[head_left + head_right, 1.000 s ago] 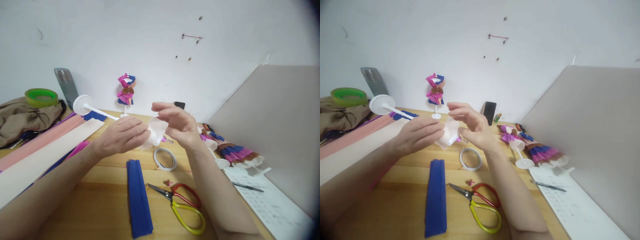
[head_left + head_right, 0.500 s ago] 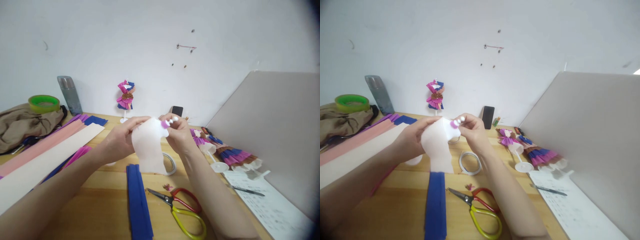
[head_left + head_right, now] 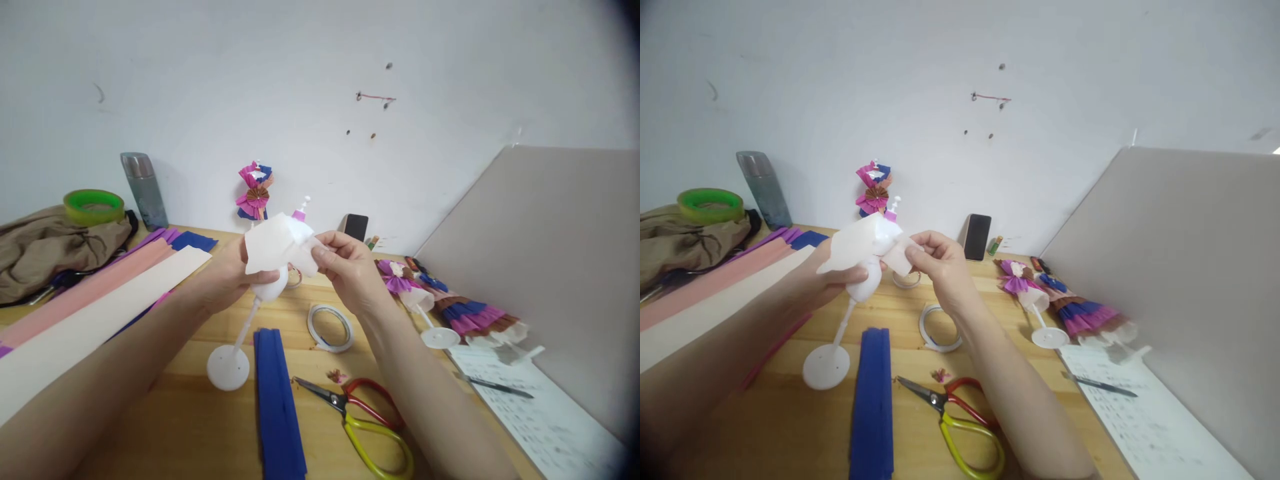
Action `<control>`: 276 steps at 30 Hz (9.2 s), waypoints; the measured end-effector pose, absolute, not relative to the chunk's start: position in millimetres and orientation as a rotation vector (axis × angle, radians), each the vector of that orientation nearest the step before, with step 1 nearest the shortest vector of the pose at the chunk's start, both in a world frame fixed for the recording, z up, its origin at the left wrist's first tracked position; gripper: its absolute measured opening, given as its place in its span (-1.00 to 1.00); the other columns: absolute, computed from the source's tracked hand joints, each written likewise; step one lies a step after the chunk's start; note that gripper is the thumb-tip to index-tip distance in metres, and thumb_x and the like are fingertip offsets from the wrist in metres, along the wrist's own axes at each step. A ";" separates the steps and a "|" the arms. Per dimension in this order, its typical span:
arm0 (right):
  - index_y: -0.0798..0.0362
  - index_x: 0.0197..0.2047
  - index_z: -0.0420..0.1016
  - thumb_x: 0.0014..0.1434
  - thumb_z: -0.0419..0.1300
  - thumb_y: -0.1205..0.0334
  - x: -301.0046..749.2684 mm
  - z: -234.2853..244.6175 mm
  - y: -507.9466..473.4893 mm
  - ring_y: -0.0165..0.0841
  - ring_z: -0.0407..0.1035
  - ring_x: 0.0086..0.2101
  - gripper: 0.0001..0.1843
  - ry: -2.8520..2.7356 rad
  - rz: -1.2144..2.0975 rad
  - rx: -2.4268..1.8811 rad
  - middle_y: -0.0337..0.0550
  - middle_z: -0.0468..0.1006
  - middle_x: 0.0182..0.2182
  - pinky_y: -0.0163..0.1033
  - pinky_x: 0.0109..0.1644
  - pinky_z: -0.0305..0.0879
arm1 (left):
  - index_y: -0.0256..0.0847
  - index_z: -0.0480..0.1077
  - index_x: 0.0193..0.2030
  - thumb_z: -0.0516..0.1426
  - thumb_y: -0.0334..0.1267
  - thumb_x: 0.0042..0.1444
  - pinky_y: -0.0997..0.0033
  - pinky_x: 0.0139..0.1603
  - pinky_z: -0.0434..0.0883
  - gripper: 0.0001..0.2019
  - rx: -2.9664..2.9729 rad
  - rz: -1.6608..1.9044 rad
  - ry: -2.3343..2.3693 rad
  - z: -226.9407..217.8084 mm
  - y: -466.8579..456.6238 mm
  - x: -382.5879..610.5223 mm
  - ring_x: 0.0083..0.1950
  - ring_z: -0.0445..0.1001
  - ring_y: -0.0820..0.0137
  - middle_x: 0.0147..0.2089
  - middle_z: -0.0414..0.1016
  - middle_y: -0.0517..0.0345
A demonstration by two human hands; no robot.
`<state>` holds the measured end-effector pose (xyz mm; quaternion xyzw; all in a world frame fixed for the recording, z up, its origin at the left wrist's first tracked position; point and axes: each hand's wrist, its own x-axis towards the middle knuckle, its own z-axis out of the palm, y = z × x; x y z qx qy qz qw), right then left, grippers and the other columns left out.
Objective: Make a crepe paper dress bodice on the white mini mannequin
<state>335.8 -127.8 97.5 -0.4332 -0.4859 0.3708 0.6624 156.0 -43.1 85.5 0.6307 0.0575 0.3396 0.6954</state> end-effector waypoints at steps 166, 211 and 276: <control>0.03 -0.46 0.40 -0.02 0.44 0.03 330.4 82.6 -117.0 -0.50 0.39 -0.59 -0.66 -0.911 0.608 -0.835 -0.38 0.42 -0.62 -0.40 -0.51 0.29 | -0.26 0.32 0.23 0.32 -0.40 -0.16 0.17 0.20 0.46 -0.28 1.518 1.436 0.314 65.6 -38.4 174.4 0.21 0.49 0.13 0.19 0.52 -0.13; -0.03 -0.42 0.25 0.05 0.33 -0.15 312.6 56.1 -103.2 -0.52 0.18 -0.70 -0.57 -0.880 0.573 -0.866 -0.45 0.31 -0.71 -0.40 -0.61 0.09 | -0.25 0.43 0.05 0.40 -0.32 -0.24 0.28 -0.20 0.42 -0.39 1.164 0.850 0.158 74.3 -59.7 175.2 -0.19 0.58 0.21 -0.14 0.62 -0.02; 0.02 -0.43 0.37 0.17 0.15 0.16 311.5 54.0 -108.1 -0.45 0.21 -0.49 -0.82 -1.087 0.340 -1.020 -0.35 0.36 -0.53 -0.34 -0.42 0.19 | -0.27 0.48 -0.13 0.42 -0.16 -0.10 0.40 -0.18 0.39 -0.58 1.221 0.663 0.321 80.2 -72.6 170.4 -0.18 0.51 0.34 -0.20 0.59 0.03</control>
